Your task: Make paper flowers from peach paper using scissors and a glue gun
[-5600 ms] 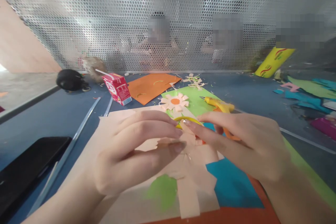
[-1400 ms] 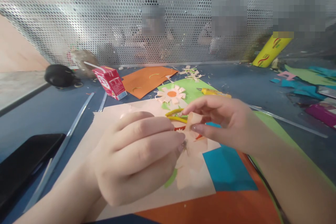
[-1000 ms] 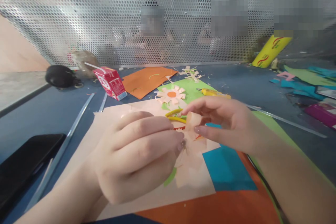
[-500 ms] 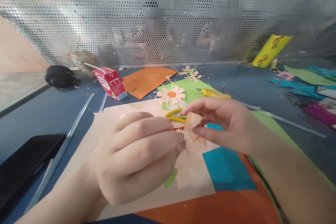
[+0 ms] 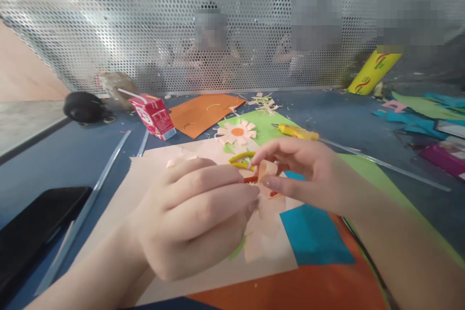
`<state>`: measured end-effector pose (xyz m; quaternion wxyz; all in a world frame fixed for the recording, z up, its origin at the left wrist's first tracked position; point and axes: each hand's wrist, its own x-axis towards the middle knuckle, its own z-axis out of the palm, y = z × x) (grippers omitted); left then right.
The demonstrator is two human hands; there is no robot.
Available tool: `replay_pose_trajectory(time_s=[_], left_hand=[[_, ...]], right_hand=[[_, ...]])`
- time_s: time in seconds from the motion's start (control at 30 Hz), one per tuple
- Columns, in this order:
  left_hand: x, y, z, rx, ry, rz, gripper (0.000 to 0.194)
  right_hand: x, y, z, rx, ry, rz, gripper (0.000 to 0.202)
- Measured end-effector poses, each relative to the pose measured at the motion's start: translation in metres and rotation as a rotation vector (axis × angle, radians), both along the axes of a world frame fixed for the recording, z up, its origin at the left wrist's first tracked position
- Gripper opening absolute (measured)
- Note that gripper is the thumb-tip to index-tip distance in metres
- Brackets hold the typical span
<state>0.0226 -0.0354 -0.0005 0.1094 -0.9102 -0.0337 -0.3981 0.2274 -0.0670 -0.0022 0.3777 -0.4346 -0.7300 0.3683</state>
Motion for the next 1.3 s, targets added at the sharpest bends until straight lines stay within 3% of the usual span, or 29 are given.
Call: replay_pose_trajectory(time_s=[0.6, 0.73, 1.0, 1.07, 1.13, 1.2, 1.3], left_hand=[[0.001, -0.001, -0.007, -0.099, 0.000, -0.009, 0.026], [0.004, 0.000, -0.006, -0.151, -0.032, -0.025, 0.027], [-0.003, 0.011, -0.007, -0.290, -0.157, -0.001, 0.023], [-0.004, 0.017, -0.010, -0.476, -0.242, -0.001, 0.015], [-0.002, 0.025, -0.013, -0.806, -0.499, 0.200, 0.002], [0.002, 0.032, -0.015, -1.200, -0.727, 0.332, 0.016], [0.006, 0.041, -0.015, -1.596, -0.917, 0.163, 0.025]], right_hand=[[-0.004, -0.001, -0.005, 0.015, -0.022, -0.013, 0.014], [-0.003, 0.001, -0.003, -0.049, 0.002, -0.009, 0.016], [0.006, 0.028, -0.018, -0.026, 0.157, -0.275, 0.018], [0.010, 0.035, -0.024, 0.060, 0.106, -0.401, 0.014], [0.014, 0.040, -0.028, 0.123, 0.067, -0.467, 0.015], [0.016, 0.044, -0.030, 0.136, 0.066, -0.464, 0.016], [0.018, 0.047, -0.032, 0.108, 0.098, -0.405, 0.013]])
